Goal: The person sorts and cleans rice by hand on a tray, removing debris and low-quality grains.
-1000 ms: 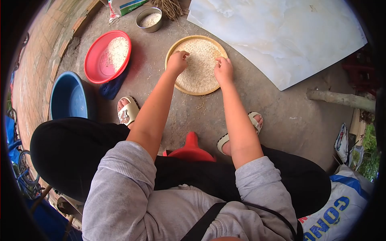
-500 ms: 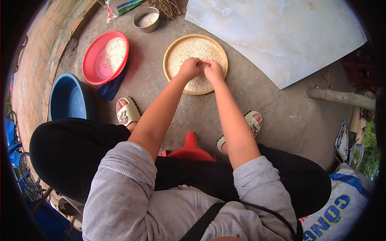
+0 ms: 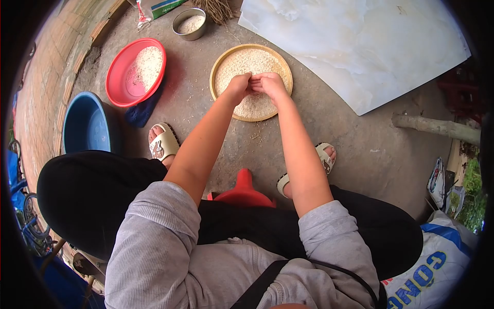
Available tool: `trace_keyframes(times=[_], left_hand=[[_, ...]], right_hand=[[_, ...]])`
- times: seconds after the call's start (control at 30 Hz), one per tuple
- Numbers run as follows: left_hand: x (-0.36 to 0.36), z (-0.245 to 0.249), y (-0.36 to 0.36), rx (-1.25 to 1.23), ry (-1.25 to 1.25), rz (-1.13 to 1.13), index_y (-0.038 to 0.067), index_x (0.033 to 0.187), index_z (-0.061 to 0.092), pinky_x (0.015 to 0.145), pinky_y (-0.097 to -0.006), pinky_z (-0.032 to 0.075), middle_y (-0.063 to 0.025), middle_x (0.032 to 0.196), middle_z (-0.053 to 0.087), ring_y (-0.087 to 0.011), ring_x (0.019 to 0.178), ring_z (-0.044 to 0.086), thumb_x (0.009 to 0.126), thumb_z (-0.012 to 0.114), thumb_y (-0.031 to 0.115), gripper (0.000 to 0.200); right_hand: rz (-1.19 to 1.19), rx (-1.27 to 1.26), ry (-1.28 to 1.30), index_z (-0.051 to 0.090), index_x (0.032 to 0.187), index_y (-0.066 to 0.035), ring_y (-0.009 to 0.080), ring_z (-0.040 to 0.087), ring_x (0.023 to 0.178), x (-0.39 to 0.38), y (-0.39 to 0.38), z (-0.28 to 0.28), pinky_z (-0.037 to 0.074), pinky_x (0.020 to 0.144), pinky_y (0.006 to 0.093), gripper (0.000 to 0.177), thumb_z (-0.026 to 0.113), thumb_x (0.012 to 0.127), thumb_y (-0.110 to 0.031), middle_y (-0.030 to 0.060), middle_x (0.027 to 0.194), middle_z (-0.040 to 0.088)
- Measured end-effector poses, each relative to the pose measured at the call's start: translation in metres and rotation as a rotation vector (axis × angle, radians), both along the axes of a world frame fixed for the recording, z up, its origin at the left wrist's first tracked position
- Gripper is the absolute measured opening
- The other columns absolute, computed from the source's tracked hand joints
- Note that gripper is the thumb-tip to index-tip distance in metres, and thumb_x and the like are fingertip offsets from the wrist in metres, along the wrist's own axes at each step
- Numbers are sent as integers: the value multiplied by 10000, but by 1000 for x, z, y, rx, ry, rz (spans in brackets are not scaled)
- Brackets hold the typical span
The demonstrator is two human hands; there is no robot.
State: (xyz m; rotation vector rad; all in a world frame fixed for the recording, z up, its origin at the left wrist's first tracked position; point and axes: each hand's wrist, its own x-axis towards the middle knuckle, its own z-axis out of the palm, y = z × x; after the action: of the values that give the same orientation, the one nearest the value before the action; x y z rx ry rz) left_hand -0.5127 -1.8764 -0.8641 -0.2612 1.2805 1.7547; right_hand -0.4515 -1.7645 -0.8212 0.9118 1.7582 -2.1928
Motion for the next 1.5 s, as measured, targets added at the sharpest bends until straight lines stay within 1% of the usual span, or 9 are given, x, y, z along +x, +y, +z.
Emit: trace_keyframes(times=[0.27, 0.43, 0.8, 1.0, 1.07, 1.1, 1.17, 1.43, 1.5], left_hand=[[-22, 24, -11, 101, -66, -55, -54, 1039, 580, 789, -331, 545, -143, 902, 629, -222, 843, 633, 995, 338, 184, 343], [-32, 50, -4, 26, -32, -252, -94, 1095, 561, 814, -333, 554, -193, 974, 642, -246, 880, 650, 987, 365, 181, 354], [-30, 128, 7, -379, 434, -719, -69, 1274, 477, 734, -362, 574, -265, 1228, 527, -309, 934, 648, 907, 520, 333, 546], [-77, 76, -23, -423, 567, -363, -1, 1243, 534, 860, -359, 461, -212, 1215, 559, -295, 1076, 589, 910, 521, 266, 427], [-97, 49, -35, -120, 173, 227, -14, 1211, 496, 680, -388, 526, -202, 1077, 611, -309, 872, 642, 907, 522, 226, 388], [-104, 51, -39, -116, 175, 229, -14, 1211, 496, 680, -388, 526, -202, 1077, 611, -309, 872, 642, 907, 522, 226, 388], [-116, 52, -46, 94, -119, 604, 40, 1356, 316, 886, -404, 504, -237, 1222, 522, -358, 1085, 577, 943, 504, 226, 490], [-188, 9, -62, -112, 62, 670, 45, 1375, 216, 840, -427, 545, -286, 1213, 496, -400, 1046, 588, 935, 533, 268, 587], [-197, 1, -64, -125, 141, 550, 139, 1407, 26, 700, -449, 571, -328, 1168, 508, -402, 889, 646, 901, 582, 298, 768]], right_hand=[[-275, 131, 72, 603, 986, 74, 195, 624, 808, -6, 20, -7, 533, 770, 313, 267, 379, 899, -42, 134, 918, 627], [-363, -501, -9, 522, 1112, 54, 217, 613, 922, -7, -1, -22, 529, 804, 340, 301, 361, 955, -146, 164, 1057, 599], [-480, -634, 10, 505, 1044, 52, 247, 604, 910, -5, -11, -40, 540, 827, 324, 263, 331, 946, -120, 158, 973, 582], [-499, -667, -92, 533, 947, 82, 267, 611, 821, -4, -7, -53, 572, 731, 350, 298, 336, 942, -142, 179, 896, 575], [-433, -520, -62, 539, 950, 83, 264, 622, 794, -1, -9, -51, 568, 719, 342, 304, 351, 940, -156, 171, 877, 578], [-430, -518, -59, 539, 950, 83, 264, 622, 794, 0, -9, -49, 568, 719, 342, 304, 351, 940, -156, 171, 877, 578], [-369, -470, -95, 553, 941, 75, 259, 637, 769, 3, -9, -46, 563, 696, 334, 310, 379, 937, -181, 156, 860, 583], [-341, -459, -122, 566, 946, 52, 224, 650, 761, 3, -8, -44, 562, 654, 291, 303, 431, 928, -219, 134, 845, 601], [-344, -439, -122, 571, 934, 64, 229, 651, 748, 2, -8, -43, 556, 656, 299, 325, 419, 930, -224, 130, 823, 597]])
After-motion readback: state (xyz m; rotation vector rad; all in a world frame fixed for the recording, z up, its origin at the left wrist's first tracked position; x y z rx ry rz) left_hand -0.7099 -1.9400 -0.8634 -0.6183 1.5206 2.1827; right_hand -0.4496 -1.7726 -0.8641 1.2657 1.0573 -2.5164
